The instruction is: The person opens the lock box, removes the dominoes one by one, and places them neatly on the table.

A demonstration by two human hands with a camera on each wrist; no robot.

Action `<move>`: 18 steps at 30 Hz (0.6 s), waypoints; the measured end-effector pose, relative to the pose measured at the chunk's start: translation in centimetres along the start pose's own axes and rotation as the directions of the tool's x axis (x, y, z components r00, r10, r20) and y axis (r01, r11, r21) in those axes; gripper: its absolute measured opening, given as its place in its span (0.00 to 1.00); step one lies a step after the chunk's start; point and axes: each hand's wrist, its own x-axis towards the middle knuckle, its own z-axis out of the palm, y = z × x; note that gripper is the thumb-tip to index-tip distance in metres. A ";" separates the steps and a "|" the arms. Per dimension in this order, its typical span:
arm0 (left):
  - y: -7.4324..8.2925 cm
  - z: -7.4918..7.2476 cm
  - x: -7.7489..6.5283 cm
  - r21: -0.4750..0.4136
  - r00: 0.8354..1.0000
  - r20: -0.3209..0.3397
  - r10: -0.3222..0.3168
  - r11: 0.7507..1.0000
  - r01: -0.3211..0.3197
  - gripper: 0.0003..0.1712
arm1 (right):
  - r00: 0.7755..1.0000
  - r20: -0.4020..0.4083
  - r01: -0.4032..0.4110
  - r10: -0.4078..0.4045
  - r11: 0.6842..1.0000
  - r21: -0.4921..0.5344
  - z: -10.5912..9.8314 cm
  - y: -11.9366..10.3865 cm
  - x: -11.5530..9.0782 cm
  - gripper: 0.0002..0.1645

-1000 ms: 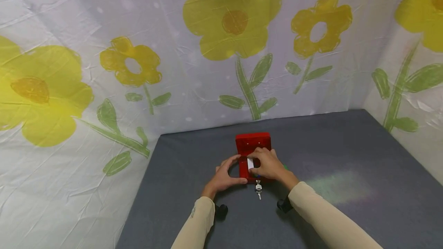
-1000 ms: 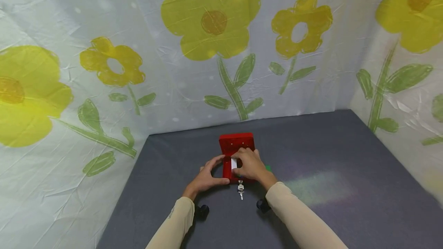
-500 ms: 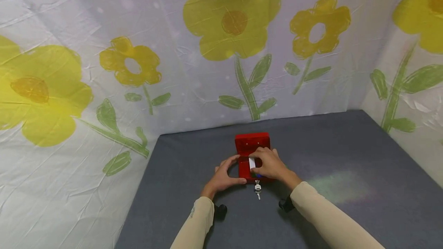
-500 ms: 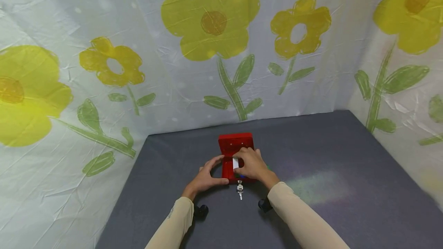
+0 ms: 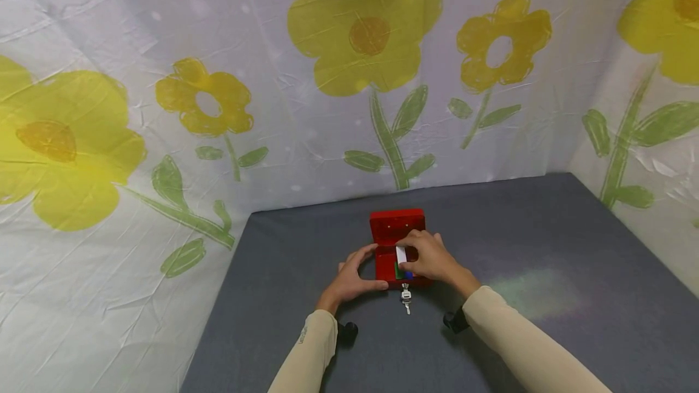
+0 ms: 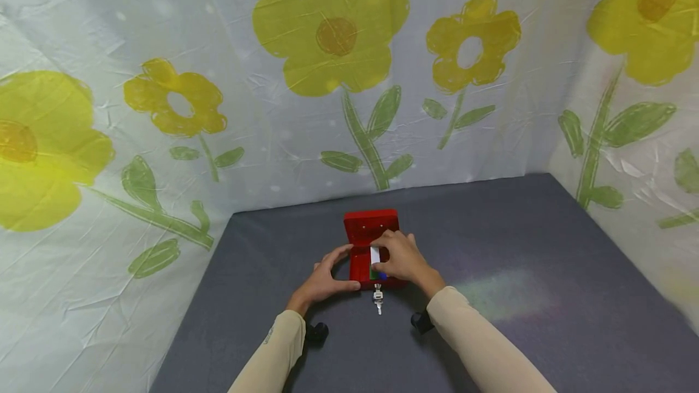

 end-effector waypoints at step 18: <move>0.0 0.0 0.1 -0.001 1.000 0.001 0.000 1.000 0.000 0.54 | 1.000 -0.008 -0.013 0.013 1.000 0.003 -0.2 0.8 -0.5 0.30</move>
